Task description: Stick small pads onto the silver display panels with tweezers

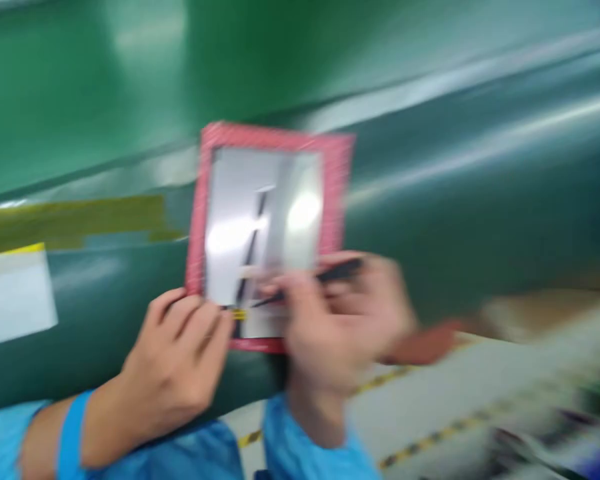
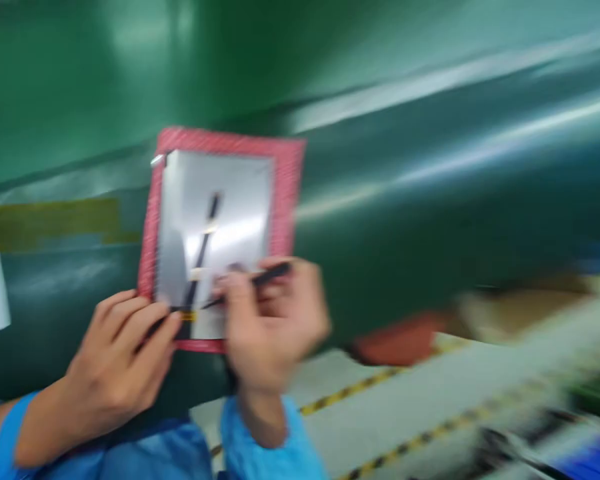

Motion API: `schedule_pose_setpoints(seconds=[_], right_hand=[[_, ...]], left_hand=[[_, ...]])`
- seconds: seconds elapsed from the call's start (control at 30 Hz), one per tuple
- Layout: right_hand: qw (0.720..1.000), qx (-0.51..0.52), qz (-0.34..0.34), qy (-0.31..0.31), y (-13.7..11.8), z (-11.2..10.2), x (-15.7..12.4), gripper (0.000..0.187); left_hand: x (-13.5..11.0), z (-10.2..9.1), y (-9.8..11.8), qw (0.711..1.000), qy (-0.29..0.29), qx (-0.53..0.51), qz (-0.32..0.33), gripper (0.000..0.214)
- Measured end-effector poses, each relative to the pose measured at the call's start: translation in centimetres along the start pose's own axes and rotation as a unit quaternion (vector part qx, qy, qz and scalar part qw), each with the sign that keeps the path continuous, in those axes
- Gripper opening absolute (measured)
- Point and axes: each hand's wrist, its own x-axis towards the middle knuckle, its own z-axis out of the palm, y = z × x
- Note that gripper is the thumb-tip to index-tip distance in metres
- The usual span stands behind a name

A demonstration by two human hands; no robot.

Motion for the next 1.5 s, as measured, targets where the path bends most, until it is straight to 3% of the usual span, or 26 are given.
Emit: schedule_pose_setpoints(seconds=[0.1, 0.2, 0.43, 0.73, 1.07, 1.3, 1.5], right_hand=[[0.988, 0.131, 0.037, -0.07, 1.1, 1.2, 1.3, 0.03], [0.98, 0.176, 0.047, -0.083, 1.6, 2.0, 2.5, 0.036], [0.974, 0.193, 0.072, -0.096, 1.5, 2.6, 1.5, 0.043], [0.975, 0.202, 0.05, -0.074, 2.8, 2.9, 1.6, 0.042], [0.971, 0.221, 0.065, -0.058, 3.1, 2.9, 1.8, 0.049], [0.971, 0.221, 0.068, -0.061, 3.1, 3.0, 1.7, 0.049], [0.972, 0.223, 0.055, -0.056, 3.4, 3.1, 1.8, 0.045]], left_hand=[[-0.3, 1.2, -1.0, 0.998, 0.056, 0.04, 0.002, 0.028], [-0.4, 2.1, -1.7, 0.996, 0.073, 0.048, -0.005, 0.031], [-1.6, 1.6, -1.2, 0.995, 0.008, 0.089, -0.053, 0.045], [-1.8, 1.8, -1.2, 0.993, 0.016, 0.1, -0.058, 0.056], [-2.2, 2.5, -1.1, 0.992, 0.063, 0.085, -0.063, 0.045], [-2.1, 2.4, -1.4, 0.995, 0.038, 0.086, -0.045, 0.06], [-2.1, 2.5, -1.4, 0.994, 0.039, 0.087, -0.053, 0.054]])
